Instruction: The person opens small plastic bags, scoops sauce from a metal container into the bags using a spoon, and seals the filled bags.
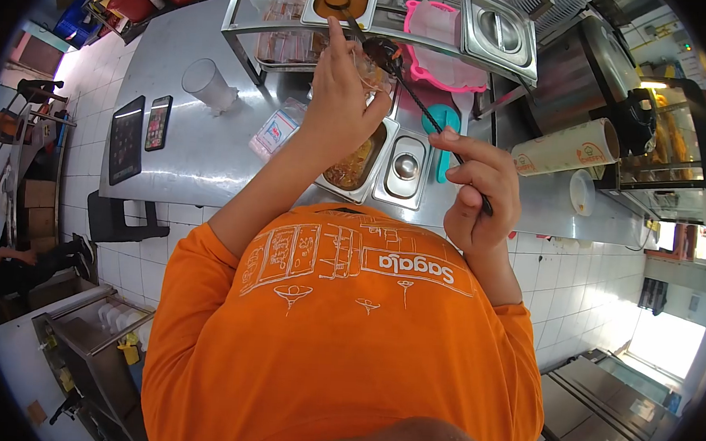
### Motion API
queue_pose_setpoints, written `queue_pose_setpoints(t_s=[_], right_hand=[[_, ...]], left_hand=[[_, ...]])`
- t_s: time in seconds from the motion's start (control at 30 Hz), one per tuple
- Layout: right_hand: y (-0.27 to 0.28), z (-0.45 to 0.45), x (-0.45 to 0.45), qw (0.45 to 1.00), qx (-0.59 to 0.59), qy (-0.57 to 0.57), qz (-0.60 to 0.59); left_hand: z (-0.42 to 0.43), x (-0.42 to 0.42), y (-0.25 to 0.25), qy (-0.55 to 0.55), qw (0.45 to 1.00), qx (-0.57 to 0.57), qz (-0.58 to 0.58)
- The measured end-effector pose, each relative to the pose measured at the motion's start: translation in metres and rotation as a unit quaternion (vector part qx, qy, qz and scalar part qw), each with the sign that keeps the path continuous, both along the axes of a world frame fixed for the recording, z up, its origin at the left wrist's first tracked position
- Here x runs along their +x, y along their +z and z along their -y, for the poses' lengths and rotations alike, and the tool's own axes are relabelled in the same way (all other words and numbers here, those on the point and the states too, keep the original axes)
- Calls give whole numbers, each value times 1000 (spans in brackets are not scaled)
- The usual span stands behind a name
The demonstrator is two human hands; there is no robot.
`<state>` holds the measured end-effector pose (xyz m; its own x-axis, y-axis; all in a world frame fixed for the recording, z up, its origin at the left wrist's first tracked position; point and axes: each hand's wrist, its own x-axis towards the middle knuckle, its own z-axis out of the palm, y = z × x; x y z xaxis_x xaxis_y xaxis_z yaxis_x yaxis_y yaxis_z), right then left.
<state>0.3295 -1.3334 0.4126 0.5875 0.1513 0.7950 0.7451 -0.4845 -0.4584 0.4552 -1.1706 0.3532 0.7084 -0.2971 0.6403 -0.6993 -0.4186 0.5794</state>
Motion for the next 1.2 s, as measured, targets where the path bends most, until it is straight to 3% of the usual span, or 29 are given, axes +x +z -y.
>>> queue_pose_setpoints(t_s=[0.3,0.4,0.53,0.63,0.7,0.77,0.87,0.9,0.97,1.1,1.2], right_hand=[[-4,1,-2,976,217,5,11],[-6,7,-2,949,314,5,-7],[-23,20,0,918,394,-9,-44],[-50,24,5,915,333,-41,-223],[-79,19,15,880,300,-19,-368],[-109,18,23,851,245,8,-464],[-126,6,36,886,149,-55,-435],[-126,5,39,918,102,-100,-371],[-105,-2,45,953,5,-189,-235],[-77,-14,51,954,130,-51,-266],[-74,-20,54,950,163,-28,-264]], left_hand=[[-3,-4,2,-67,993,-52,-77],[-5,-3,-9,-136,965,-142,-171],[-17,-1,-14,-228,858,-325,-326],[-38,7,-16,-320,751,-416,-401],[-45,7,-10,-383,680,-451,-433],[-47,8,-7,-416,644,-463,-445],[-51,9,-9,-460,564,-486,-484],[-51,9,-9,-473,531,-492,-501],[-50,5,-7,-477,554,-452,-511],[-42,-2,-14,-479,594,-383,-521],[-41,-13,-7,-442,677,-300,-507]])
